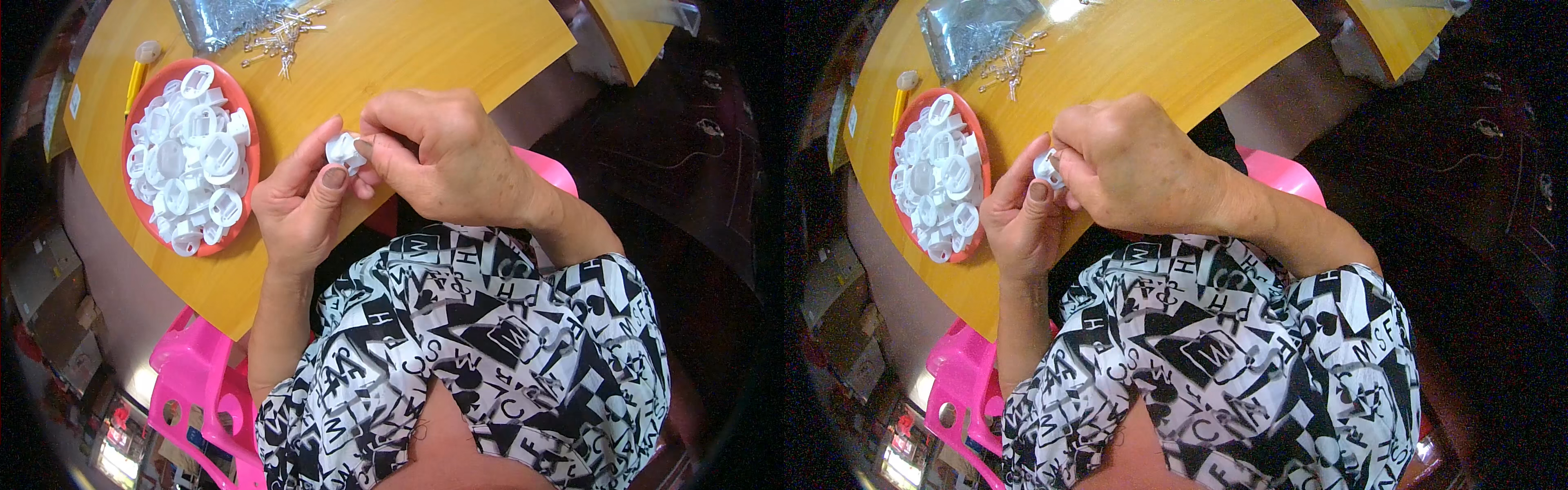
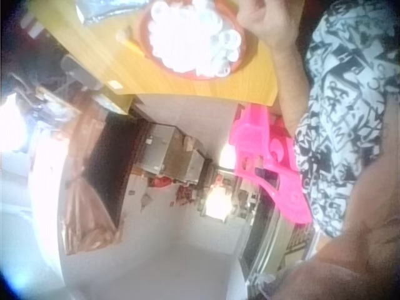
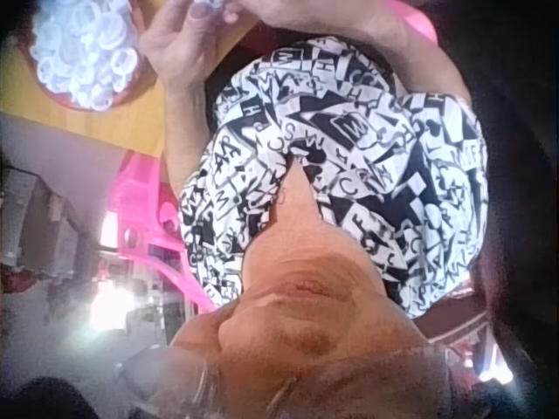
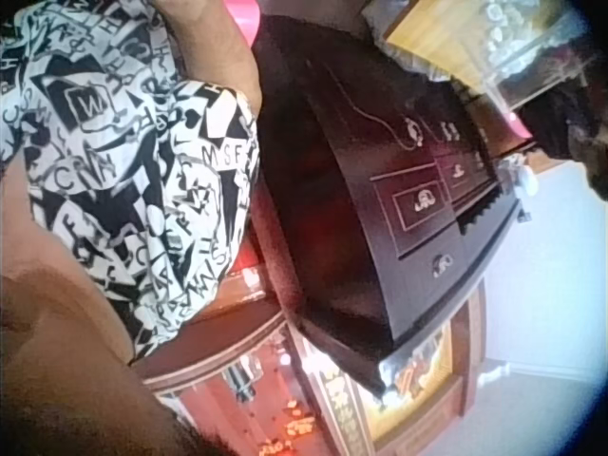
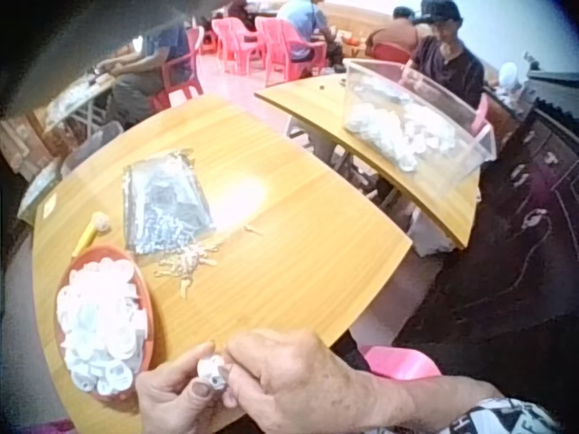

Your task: The person receives a plate of plastic components and a packet of metal pins, scatters metal pins onto the table, and inserts the metal pins into the plastic components by hand.

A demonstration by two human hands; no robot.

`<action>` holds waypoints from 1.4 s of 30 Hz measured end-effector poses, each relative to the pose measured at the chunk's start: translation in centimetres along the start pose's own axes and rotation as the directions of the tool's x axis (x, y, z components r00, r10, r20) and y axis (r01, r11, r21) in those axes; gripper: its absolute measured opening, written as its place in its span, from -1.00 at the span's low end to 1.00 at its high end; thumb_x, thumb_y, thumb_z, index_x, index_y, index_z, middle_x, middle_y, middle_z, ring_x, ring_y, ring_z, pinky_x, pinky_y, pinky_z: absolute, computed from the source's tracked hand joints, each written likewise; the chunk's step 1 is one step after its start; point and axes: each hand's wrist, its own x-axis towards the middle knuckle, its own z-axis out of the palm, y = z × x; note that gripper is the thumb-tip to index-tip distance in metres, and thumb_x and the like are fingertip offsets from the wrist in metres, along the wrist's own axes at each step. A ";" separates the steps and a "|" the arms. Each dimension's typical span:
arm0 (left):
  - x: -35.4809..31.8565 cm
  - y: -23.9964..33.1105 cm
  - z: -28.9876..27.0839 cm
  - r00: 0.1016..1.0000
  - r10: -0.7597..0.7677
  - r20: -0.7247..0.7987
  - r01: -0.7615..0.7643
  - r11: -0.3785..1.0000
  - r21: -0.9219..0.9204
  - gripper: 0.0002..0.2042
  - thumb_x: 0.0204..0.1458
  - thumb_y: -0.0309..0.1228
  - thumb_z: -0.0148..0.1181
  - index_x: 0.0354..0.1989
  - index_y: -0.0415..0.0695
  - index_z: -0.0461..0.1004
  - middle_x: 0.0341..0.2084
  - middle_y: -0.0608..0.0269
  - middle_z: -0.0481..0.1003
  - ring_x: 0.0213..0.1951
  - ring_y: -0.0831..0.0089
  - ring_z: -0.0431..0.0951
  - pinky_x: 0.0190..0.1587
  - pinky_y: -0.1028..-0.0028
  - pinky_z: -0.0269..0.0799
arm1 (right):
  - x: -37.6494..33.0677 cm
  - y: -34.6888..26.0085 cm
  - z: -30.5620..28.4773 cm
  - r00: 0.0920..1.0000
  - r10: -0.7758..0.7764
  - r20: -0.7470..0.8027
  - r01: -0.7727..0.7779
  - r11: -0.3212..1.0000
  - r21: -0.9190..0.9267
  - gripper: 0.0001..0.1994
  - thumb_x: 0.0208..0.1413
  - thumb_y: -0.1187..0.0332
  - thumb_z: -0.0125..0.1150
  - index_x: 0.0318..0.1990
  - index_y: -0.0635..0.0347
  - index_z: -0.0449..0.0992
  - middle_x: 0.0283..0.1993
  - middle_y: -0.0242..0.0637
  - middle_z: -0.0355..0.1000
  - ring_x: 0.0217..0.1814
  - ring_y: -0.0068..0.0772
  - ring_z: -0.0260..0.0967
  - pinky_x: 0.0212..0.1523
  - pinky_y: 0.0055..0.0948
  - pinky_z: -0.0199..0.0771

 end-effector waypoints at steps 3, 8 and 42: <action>0.0 0.0 0.0 1.000 0.012 0.001 -0.012 0.999 0.039 -0.59 0.16 -0.51 0.07 0.17 -0.40 0.25 -0.20 -0.05 0.51 -0.29 0.35 0.53 -0.21 0.47 0.48 | 0.1 0.1 -0.2 0.999 0.030 0.032 -0.031 0.999 0.026 -0.88 -0.02 0.51 0.09 -0.54 0.35 0.43 -0.59 -0.04 0.41 -0.54 -0.11 0.47 -0.51 -0.27 0.45; 0.3 0.4 -0.3 0.997 -0.073 0.034 0.077 0.987 -0.141 -0.60 0.22 -0.46 -0.02 0.18 -0.40 0.23 -0.17 -0.08 0.48 -0.29 0.30 0.53 -0.24 0.44 0.48 | 0.4 -0.6 -0.8 0.932 0.284 0.227 -0.352 0.857 0.375 -0.91 0.10 0.56 0.07 -0.36 0.42 0.47 -0.50 -0.22 0.45 -0.46 -0.47 0.47 -0.42 -0.52 0.46; 0.3 0.7 -0.7 0.986 -0.119 0.113 0.141 0.968 -0.206 -0.60 0.23 -0.41 -0.06 0.17 -0.44 0.24 -0.21 -0.12 0.47 -0.26 0.25 0.53 -0.27 0.47 0.47 | 0.1 0.1 -0.7 0.970 -0.224 0.094 0.234 0.966 -0.111 -0.75 -0.13 0.70 0.13 -0.22 0.36 0.47 -0.40 -0.14 0.45 -0.36 -0.17 0.49 -0.37 -0.44 0.47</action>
